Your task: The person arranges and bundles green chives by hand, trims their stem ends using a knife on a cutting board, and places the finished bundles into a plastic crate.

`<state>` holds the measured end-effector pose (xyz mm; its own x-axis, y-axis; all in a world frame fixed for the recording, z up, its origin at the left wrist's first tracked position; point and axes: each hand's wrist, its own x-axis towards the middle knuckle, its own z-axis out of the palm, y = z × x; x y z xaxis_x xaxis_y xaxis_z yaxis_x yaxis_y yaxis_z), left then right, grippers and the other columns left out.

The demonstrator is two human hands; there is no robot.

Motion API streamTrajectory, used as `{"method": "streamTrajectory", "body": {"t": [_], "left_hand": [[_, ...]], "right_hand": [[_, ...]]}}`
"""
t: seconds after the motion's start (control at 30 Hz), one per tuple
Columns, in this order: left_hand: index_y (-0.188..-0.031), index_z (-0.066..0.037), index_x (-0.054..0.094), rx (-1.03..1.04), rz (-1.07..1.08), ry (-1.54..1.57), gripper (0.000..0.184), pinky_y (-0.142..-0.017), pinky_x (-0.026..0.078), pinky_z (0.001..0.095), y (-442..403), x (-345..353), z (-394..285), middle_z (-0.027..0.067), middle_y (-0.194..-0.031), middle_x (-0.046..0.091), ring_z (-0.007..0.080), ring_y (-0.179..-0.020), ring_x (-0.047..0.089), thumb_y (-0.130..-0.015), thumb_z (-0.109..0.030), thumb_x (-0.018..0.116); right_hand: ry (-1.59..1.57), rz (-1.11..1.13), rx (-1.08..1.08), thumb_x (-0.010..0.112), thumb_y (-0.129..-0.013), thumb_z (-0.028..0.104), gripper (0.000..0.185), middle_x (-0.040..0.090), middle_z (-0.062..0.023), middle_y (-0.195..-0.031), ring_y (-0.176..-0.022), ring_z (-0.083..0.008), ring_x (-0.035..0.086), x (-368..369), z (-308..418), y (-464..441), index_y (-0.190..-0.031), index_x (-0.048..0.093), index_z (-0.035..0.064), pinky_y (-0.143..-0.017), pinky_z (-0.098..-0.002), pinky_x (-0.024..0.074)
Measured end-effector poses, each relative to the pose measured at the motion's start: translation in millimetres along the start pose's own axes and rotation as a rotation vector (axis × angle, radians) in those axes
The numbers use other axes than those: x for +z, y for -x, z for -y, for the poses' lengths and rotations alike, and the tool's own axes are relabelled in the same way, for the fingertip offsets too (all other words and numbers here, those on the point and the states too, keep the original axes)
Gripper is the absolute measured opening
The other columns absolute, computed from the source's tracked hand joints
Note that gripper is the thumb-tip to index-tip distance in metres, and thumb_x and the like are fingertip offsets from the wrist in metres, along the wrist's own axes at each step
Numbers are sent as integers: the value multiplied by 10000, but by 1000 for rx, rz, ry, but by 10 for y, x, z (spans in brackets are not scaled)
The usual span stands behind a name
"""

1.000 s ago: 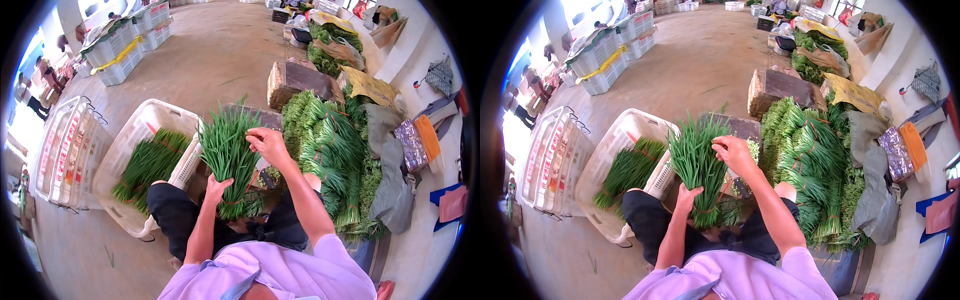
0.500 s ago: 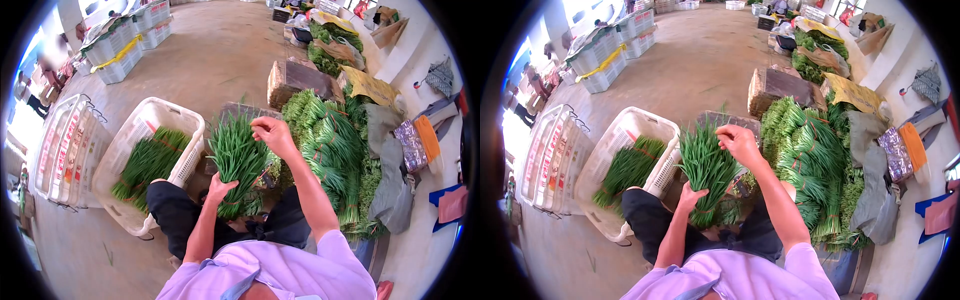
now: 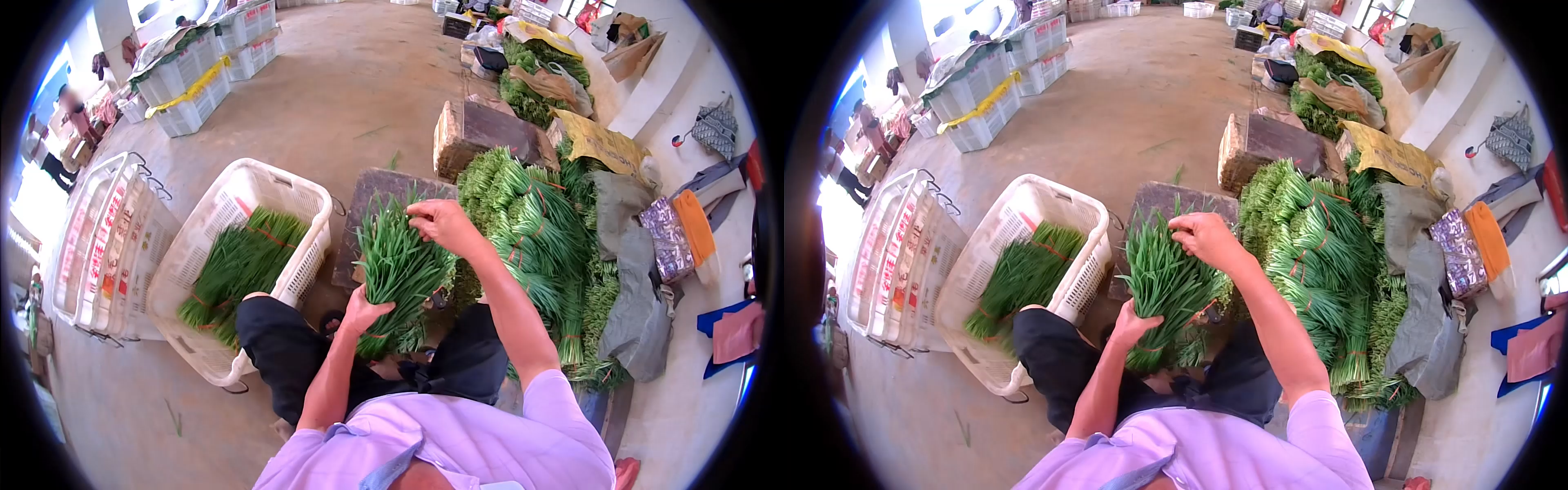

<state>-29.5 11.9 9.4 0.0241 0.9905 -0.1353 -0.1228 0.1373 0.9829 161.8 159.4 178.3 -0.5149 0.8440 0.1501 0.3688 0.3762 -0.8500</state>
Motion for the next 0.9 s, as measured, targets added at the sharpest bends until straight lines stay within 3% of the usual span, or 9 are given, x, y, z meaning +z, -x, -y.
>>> {"method": "streamTrajectory", "body": {"t": [0.1, 0.2, 0.33, 0.43, 0.5, 0.53, 0.7, 0.83, 0.9], "left_hand": [[-1140, 18, 662, -20, 37, 109, 436, -863, 533, 308, 7, 28, 58, 48, -1032, 725, 129, -906, 666, -722, -13, 781], [-1156, 25, 655, -7, 35, 98, 456, -882, 530, 313, -1, 28, 75, 56, -1057, 725, 128, -930, 666, -717, -8, 773], [-1174, 22, 655, -8, 76, 93, 476, -907, 521, 313, -2, 74, 120, 43, -1064, 725, 124, -943, 663, -712, 16, 768], [-1170, 9, 665, -12, 103, 106, 481, -909, 519, 309, -17, 121, 130, 23, -1054, 725, 110, -935, 656, -702, 50, 768], [-1164, 0, 671, -3, 123, 71, 475, -905, 518, 303, 21, 148, 91, 14, -1047, 723, 103, -930, 650, -702, 39, 773], [-1154, -5, 677, -6, 122, 21, 461, -900, 517, 297, 48, 156, 39, 7, -1039, 722, 94, -924, 643, -705, 28, 772], [-1183, 3, 664, 0, 120, 0, 496, -901, 514, 294, 59, 168, 54, 22, -1043, 726, 91, -926, 641, -699, -12, 772], [-1238, 12, 640, 20, 134, -32, 564, -915, 510, 292, 42, 169, 131, 53, -1059, 735, 102, -936, 650, -692, -48, 770], [-1252, -4, 641, 0, 142, 5, 567, -924, 507, 294, 46, 174, 132, 51, -1063, 736, 106, -941, 651, -701, -54, 767]], "right_hand": [[390, 46, -270, 638, -941, 84, 130, 679, -68, -769, -618, -121, 642, 45, -125, -15, -980, 706, -20, -556, -274, 549], [-218, -219, 162, 633, -960, 90, 117, 658, -41, -728, -597, -99, 625, -42, 25, -61, -965, 702, -4, -552, -256, 546], [-236, -266, 120, 639, -959, 70, 107, 656, -47, -764, -612, -86, 625, -199, 153, -209, -984, 705, -11, -567, -246, 538], [-67, -145, -100, 658, -921, 51, 139, 687, -80, -859, -703, -170, 676, -231, 152, -347, -1035, 711, -8, -660, -301, 555], [405, 25, -497, 683, -868, 47, 212, 701, -114, -967, -852, -276, 694, -272, 141, -465, -1075, 722, 25, -770, -359, 550], [448, 134, -441, 690, -840, 54, 241, 701, -131, -995, -937, -335, 676, -284, 150, -476, -1077, 733, 62, -825, -391, 543], [576, 461, -343, 714, -834, 109, 221, 703, -117, -970, -916, -327, 681, -237, 42, -510, -1055, 730, 98, -815, -402, 544], [465, 113, -432, 722, -834, 119, 139, 711, -106, -936, -883, -319, 682, -302, -60, -479, -963, 713, 68, -815, -401, 547], [-185, -213, 26, 626, -969, 67, 128, 732, -81, -941, -840, -258, 686, -417, -21, -464, -926, 742, 100, -815, -376, 572]]}}
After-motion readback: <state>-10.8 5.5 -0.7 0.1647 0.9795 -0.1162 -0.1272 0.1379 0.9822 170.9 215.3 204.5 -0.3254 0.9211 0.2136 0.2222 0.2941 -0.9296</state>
